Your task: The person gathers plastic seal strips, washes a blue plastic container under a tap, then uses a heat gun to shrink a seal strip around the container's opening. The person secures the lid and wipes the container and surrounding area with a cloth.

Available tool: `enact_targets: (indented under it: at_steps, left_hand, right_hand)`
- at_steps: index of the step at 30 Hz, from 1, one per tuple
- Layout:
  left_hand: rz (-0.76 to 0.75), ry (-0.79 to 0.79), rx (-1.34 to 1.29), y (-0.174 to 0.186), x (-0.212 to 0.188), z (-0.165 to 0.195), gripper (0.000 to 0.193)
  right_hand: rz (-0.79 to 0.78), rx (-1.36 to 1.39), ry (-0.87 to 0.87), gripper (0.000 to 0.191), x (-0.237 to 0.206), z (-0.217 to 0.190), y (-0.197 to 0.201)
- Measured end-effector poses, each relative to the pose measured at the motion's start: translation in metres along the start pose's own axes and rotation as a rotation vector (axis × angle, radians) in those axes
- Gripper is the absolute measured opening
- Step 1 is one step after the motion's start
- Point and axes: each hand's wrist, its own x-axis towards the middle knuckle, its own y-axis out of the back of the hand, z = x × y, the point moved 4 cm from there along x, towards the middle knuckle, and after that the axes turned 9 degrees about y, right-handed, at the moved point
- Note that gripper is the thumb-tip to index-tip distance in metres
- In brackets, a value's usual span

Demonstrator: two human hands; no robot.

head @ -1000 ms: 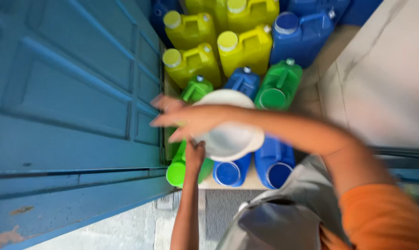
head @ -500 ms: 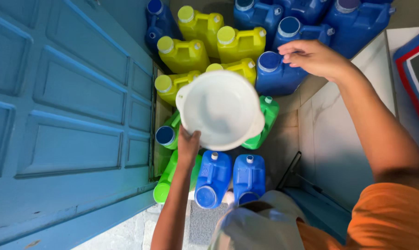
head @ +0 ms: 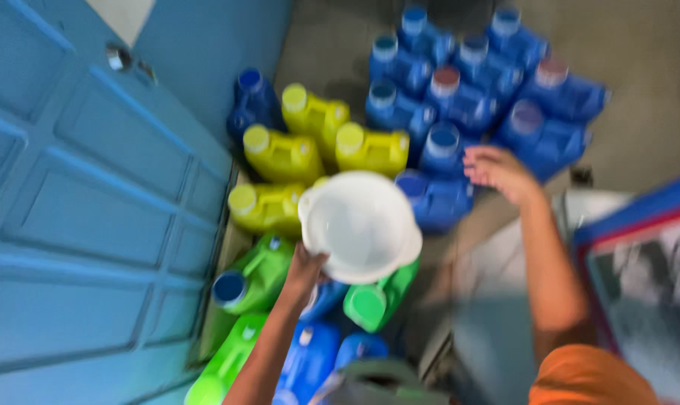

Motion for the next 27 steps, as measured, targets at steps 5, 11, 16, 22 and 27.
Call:
enact_targets:
  at_steps: [5, 11, 16, 22, 27]
  left_hand:
    - [-0.141, 0.086, -0.108, -0.058, 0.047, 0.027, 0.052]
    - [-0.106, 0.082, -0.179, -0.108, 0.126, 0.077, 0.052]
    - [-0.063, 0.073, -0.236, -0.09, 0.124, 0.087, 0.051]
    - [0.018, 0.135, -0.259, -0.038, 0.08, 0.085, 0.051]
    - [0.043, 0.086, -0.328, -0.021, 0.091, 0.076, 0.048]
  right_hand:
    - [0.359, 0.201, -0.037, 0.037, 0.052, 0.013, 0.053]
    - [0.179, 0.194, 0.067, 0.037, 0.11, -0.018, 0.044]
    - [0.063, 0.098, 0.094, 0.035, 0.127, -0.046, 0.04]
    - [0.14, -0.001, 0.019, 0.031, 0.124, -0.051, 0.049]
    - [0.088, 0.014, 0.027, 0.026, 0.164, -0.04, 0.077]
